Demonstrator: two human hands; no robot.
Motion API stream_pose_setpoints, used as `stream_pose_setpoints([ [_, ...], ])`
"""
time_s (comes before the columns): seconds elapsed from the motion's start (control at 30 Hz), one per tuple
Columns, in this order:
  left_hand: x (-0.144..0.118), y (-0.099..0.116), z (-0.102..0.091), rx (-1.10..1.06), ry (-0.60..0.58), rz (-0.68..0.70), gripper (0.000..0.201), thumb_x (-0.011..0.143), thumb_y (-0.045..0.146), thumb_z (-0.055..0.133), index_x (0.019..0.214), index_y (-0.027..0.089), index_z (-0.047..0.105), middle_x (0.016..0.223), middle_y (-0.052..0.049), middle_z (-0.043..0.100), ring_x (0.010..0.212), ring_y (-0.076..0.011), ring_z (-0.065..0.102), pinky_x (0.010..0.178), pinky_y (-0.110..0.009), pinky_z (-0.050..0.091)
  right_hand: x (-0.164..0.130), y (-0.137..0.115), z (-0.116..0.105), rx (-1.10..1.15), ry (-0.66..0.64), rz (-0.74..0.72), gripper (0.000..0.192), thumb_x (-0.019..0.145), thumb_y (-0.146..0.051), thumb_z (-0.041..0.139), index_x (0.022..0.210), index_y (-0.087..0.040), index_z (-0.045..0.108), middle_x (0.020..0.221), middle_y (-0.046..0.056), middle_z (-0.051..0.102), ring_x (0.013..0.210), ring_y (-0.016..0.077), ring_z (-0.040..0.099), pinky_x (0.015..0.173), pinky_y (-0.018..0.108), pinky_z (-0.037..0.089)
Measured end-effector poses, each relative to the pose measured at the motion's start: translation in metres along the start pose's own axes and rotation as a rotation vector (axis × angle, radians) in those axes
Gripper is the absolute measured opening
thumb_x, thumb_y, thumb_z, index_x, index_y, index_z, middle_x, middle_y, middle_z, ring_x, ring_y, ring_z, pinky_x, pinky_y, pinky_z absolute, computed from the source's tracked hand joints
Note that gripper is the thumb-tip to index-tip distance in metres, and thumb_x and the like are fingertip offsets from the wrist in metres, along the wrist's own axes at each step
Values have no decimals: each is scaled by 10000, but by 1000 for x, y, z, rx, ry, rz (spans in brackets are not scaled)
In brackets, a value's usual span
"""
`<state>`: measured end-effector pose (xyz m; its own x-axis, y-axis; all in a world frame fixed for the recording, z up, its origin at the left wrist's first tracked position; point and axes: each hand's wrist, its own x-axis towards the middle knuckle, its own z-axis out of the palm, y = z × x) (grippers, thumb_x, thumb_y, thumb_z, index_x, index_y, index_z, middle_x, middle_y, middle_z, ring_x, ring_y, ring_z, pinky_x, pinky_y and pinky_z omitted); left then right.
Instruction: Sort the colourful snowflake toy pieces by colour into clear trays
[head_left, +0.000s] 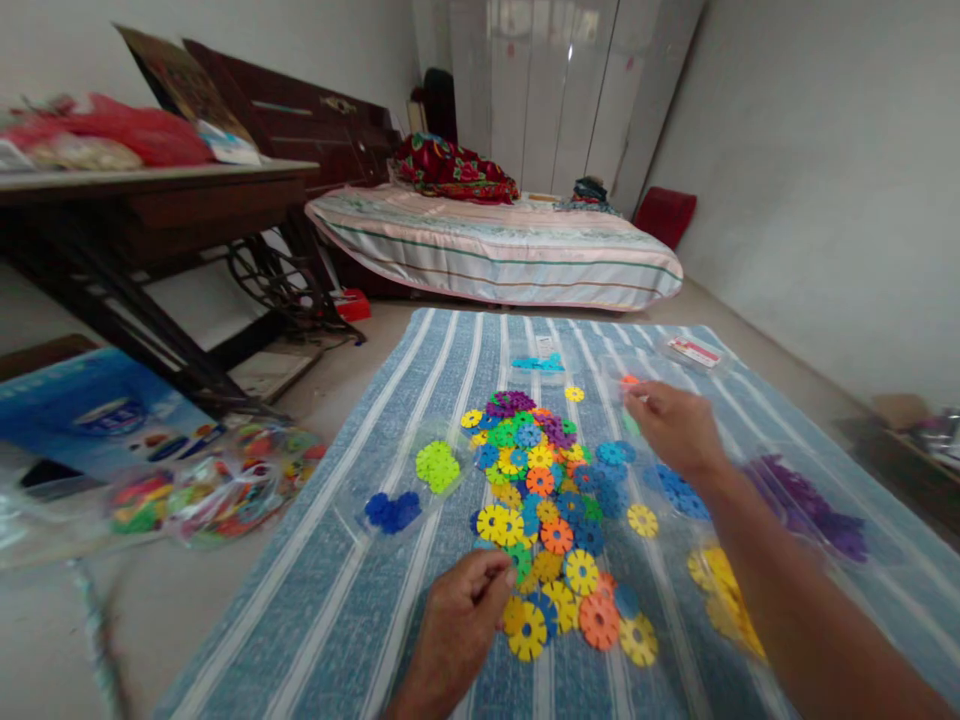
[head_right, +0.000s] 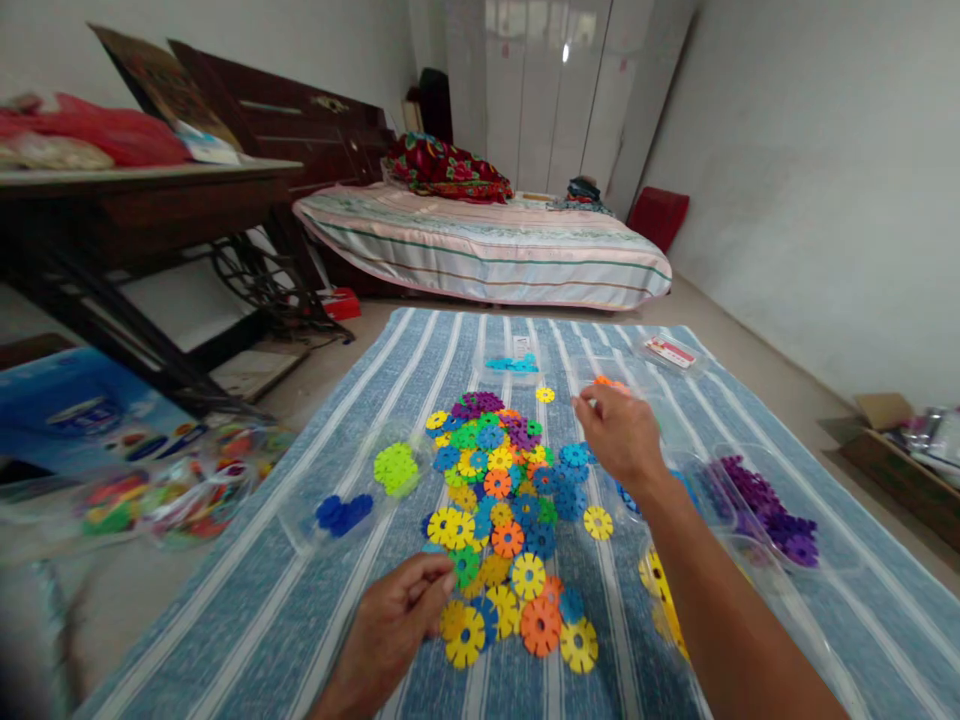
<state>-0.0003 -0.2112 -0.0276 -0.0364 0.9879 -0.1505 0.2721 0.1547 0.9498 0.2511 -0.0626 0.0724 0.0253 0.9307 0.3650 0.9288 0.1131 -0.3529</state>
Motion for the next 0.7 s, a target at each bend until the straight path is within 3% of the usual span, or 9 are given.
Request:
stream_pose_setpoints([
  [0.17, 2, -3, -2, 137, 56, 94, 183, 796, 340, 528, 826, 192, 631, 729, -6, 628, 625, -126, 583, 506, -198, 452, -85, -23, 13, 137, -486, -166, 270, 851, -370, 449, 921, -239, 675, 663, -9, 669, 605, 141, 596, 571, 226, 349],
  [0.27, 1, -2, -1, 230, 57, 181, 171, 805, 321, 519, 816, 192, 632, 725, -7, 621, 667, -135, 594, 530, -204, 453, -114, -33, 20, 43, -633, -162, 207, 842, -316, 472, 895, -262, 665, 691, -9, 683, 660, 155, 627, 564, 224, 330],
  [0.47, 1, -1, 0, 335, 71, 284, 162, 826, 293, 502, 817, 192, 628, 699, 5, 609, 633, -123, 585, 557, -216, 457, -126, -56, 32, -176, -658, -153, 313, 873, -388, 453, 1122, -250, 583, 804, 68, 716, 767, 238, 672, 589, 258, 382],
  [0.7, 1, -6, -4, 365, 183, 361, 146, 845, 284, 508, 866, 193, 620, 734, 6, 617, 637, -115, 603, 606, -225, 497, -127, -71, 44, -317, -629, -173, 272, 896, -355, 428, 1040, -192, 592, 792, 112, 713, 712, 255, 681, 542, 266, 407],
])
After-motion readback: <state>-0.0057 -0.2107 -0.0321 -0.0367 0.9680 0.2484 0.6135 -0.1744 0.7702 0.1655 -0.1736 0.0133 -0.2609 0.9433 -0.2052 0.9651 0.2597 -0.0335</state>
